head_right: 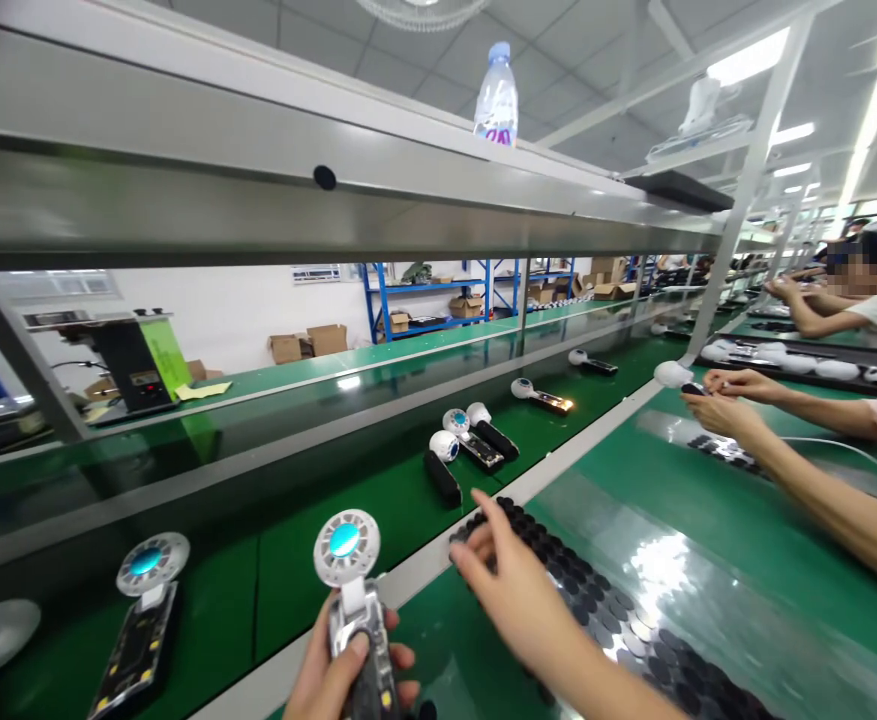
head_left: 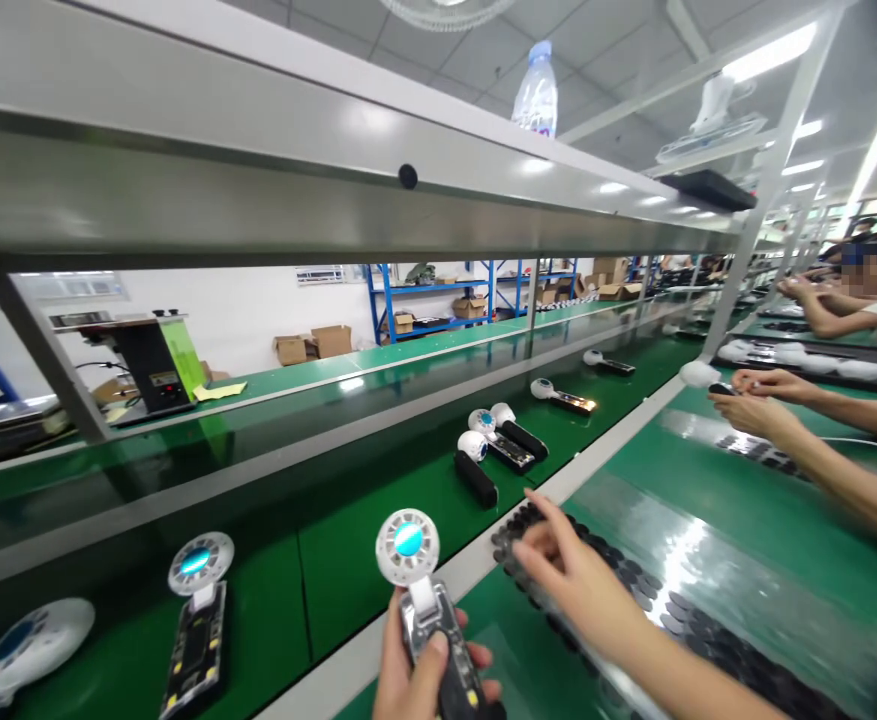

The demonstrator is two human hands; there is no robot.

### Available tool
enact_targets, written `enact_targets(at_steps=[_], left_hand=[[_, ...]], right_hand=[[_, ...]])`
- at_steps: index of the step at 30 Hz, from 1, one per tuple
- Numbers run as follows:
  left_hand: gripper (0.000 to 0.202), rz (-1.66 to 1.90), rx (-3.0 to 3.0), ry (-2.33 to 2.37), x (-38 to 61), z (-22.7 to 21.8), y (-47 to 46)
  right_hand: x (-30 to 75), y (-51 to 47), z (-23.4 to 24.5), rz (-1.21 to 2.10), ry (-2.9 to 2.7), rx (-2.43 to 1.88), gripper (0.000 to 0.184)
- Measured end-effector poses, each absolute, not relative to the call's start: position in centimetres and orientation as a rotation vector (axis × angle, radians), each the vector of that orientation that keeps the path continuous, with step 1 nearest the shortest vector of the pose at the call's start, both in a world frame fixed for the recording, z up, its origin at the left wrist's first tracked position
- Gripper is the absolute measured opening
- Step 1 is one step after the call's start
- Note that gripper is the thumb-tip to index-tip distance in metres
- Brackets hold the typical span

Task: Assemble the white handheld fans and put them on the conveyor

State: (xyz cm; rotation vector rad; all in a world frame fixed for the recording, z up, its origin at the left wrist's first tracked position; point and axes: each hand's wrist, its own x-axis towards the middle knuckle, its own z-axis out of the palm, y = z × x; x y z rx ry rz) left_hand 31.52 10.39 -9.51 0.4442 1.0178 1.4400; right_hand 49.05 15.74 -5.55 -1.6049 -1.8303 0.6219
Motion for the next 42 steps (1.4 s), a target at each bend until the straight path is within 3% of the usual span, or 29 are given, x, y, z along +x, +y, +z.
enact_targets(at_steps=[5,10,19,25,28,30,34,37,42], left_hand=[[0.058,1.529,0.582,1.189,28.2,-8.5,13.9],[0.034,1.529,0.77,1.33,25.1,-8.4,19.1],[0.057,1.426,1.084,1.731,21.3,-9.2,24.1],[0.058,1.571,1.273,1.504,26.9,-6.7,21.0],[0.064,1.531,1.079,1.305,31.6,-5.9,18.7],[0.061,1.516,0.839,1.193,33.4,-5.6,17.1],[0.063,1.468,0.49,1.101,32.7,-5.3,14.2],[0.072,1.348,0.331,1.042,31.0,-5.8,12.3],[0.072,1.197,0.333,1.044,31.4,-8.4,10.2]], right_hand=[[51.4,28.0,-5.9,0.296,-1.855,-1.805,0.038],[51.7,33.8,-6.8,0.214,-1.851,-2.044,0.032],[53.3,34.2,-5.4,0.395,-1.707,-2.263,0.028],[50.8,24.3,-4.4,0.422,-1.775,-1.968,0.031],[47.9,16.7,-5.7,0.534,-1.958,-1.7,0.025],[46.8,12.9,-6.5,0.612,-2.056,-1.557,0.033],[46.9,10.3,-7.0,1.02,-2.198,-1.154,0.03],[47.4,10.9,-6.9,1.029,-2.275,-1.276,0.021],[46.4,11.6,-8.2,0.843,-2.369,-1.419,0.022]])
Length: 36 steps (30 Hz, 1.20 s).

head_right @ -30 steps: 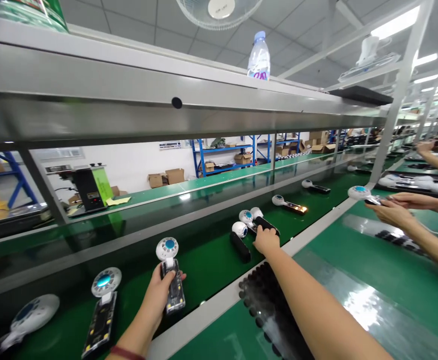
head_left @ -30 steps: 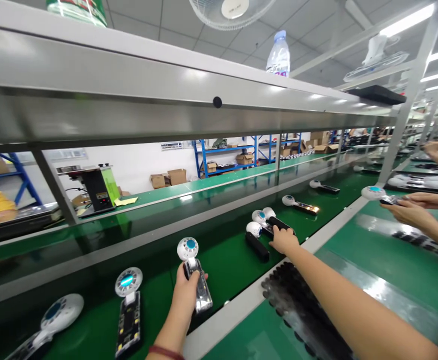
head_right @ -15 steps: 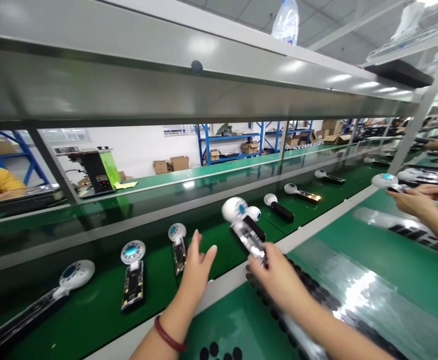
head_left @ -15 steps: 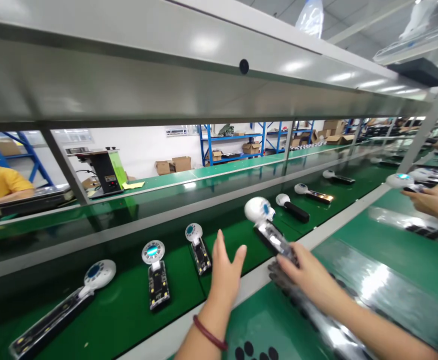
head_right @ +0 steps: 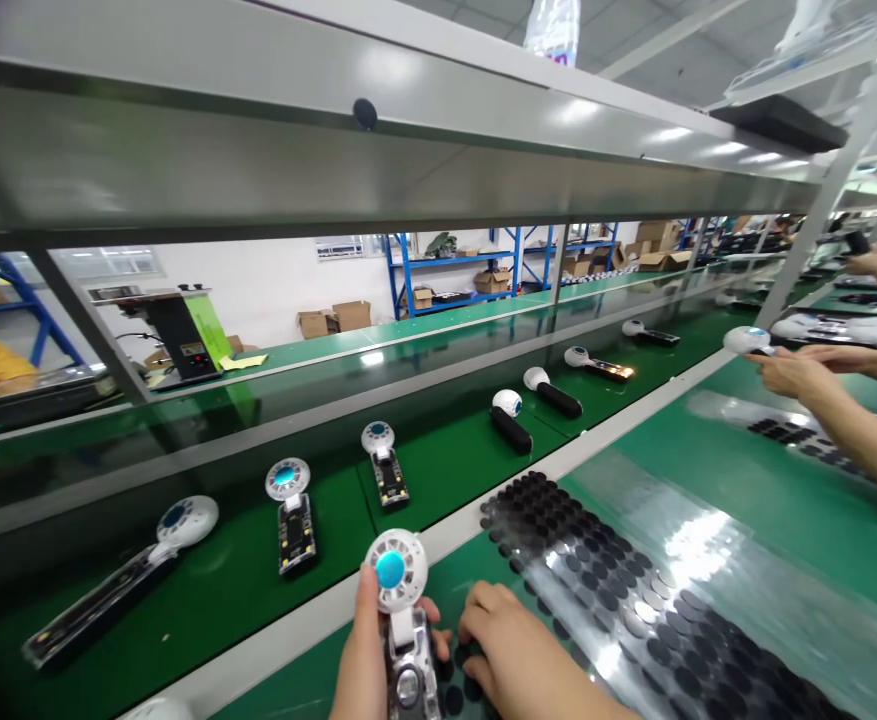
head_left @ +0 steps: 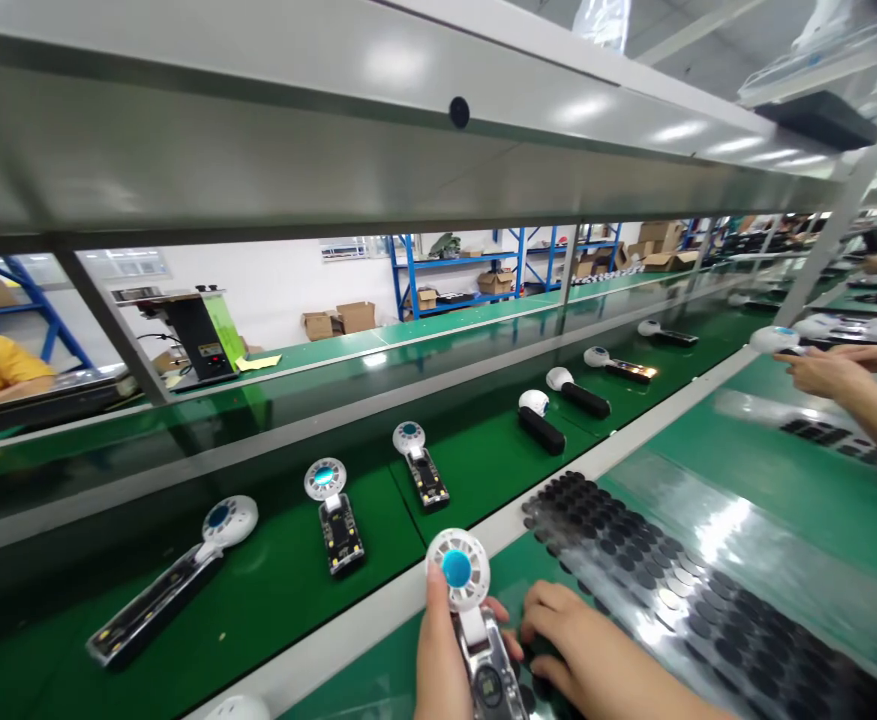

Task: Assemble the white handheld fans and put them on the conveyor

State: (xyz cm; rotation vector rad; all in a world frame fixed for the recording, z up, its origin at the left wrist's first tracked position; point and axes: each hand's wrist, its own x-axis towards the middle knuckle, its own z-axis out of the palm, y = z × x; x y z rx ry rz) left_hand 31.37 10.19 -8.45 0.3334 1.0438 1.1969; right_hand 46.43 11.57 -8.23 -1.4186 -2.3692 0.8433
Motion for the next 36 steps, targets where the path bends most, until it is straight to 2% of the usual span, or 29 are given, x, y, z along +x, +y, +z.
enact_targets(at_steps=[5,10,15,21,29,36], left_hand=[[0.065,1.324,0.399,1.048,32.3,-10.0,9.7],[0.066,1.338,0.421,1.083,32.4,-9.7,9.8],[0.064,1.36,0.4,1.094,32.6,-9.6,10.1],[0.064,1.336,0.411,1.103,32.7,-9.5,9.9],[0.057,1.39,0.496,1.2,32.1,-9.4,9.7],[0.059,1.38,0.515,1.209,32.0,-9.1,9.6]], right_hand=[[45.5,11.2,-9.1,0.836,-2.348,-1.459,0.018],[45.5,11.1,-8.8,0.829,-2.347,-1.495,0.029],[45.1,11.3,-8.3,0.839,-2.333,-1.547,0.021],[46.1,10.3,-6.8,0.986,-2.252,-1.454,0.015],[43.8,9.6,-4.1,1.388,-1.885,-1.291,0.009],[43.0,9.4,-3.9,1.343,-1.971,-1.371,0.016]])
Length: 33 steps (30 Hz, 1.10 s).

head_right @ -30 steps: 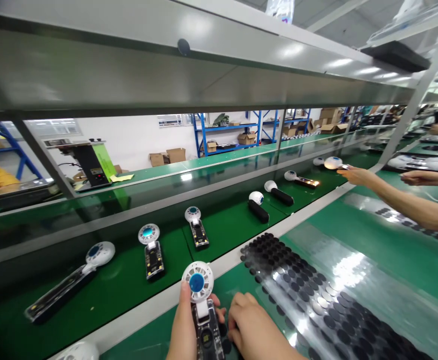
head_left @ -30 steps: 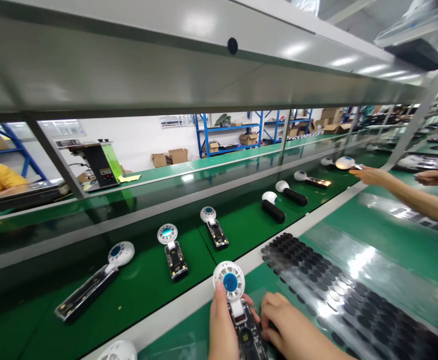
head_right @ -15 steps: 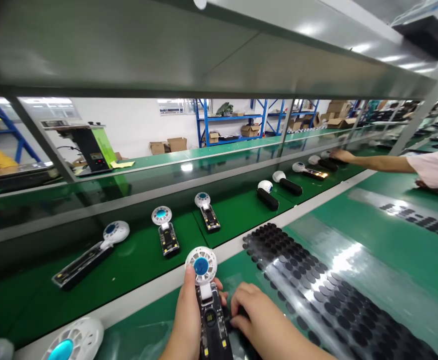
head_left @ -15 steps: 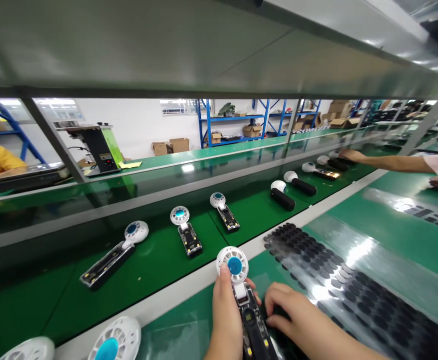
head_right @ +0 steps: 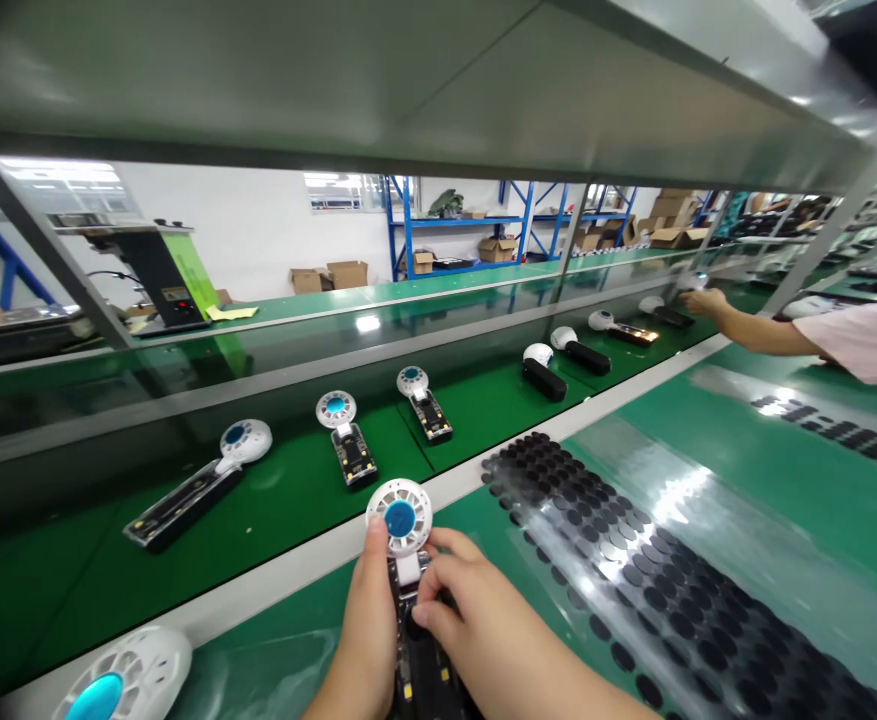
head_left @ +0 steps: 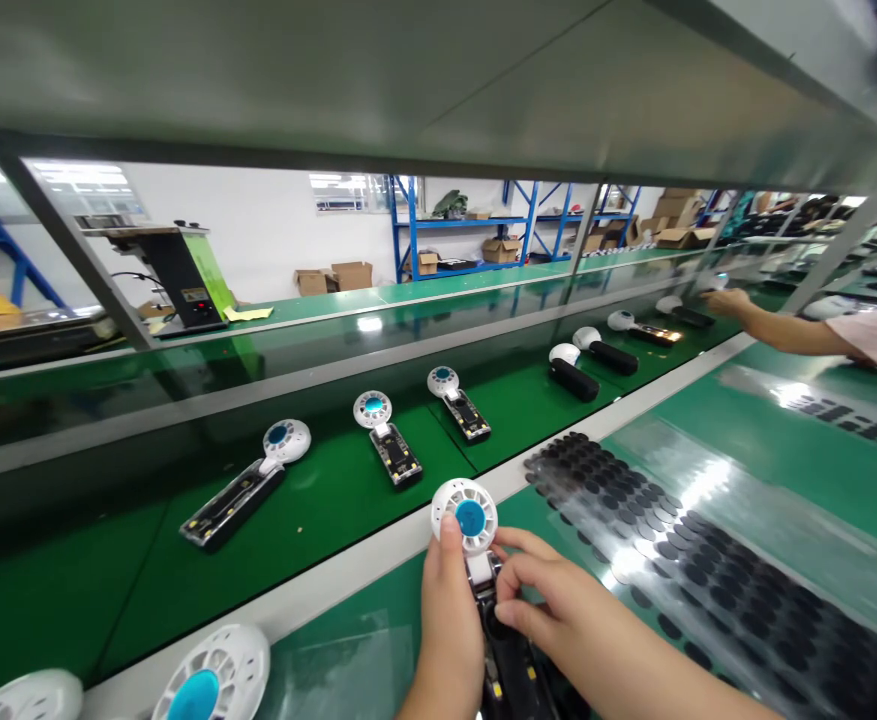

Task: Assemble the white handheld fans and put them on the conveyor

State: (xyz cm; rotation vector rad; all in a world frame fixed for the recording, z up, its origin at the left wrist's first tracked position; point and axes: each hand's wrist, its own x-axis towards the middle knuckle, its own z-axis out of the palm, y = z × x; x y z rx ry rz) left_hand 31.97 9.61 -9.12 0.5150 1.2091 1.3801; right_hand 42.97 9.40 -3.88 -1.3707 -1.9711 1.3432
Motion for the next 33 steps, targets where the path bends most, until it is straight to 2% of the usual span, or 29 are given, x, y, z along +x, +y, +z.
enact_targets(at_steps=[13,25,28,30,33], left_hand=[[0.062,1.383,0.522,1.218,31.9,-9.5,9.7],[0.057,1.369,0.565,1.21,31.7,-9.2,9.4],[0.059,1.286,0.596,1.129,31.7,-9.8,9.4],[0.067,1.314,0.626,1.105,31.8,-10.3,9.4],[0.078,1.362,0.626,1.109,31.8,-10.5,9.7]], right_hand=[[42.9,9.2,-4.8,1.269,-1.99,-1.379,0.016],[43.2,8.4,-6.1,1.106,-2.011,-1.407,0.011],[43.5,8.7,-6.5,1.063,-1.973,-1.473,0.03],[44.2,9.5,-6.5,1.036,-1.981,-1.453,0.041],[46.6,12.9,-6.4,0.822,-2.017,-1.483,0.036]])
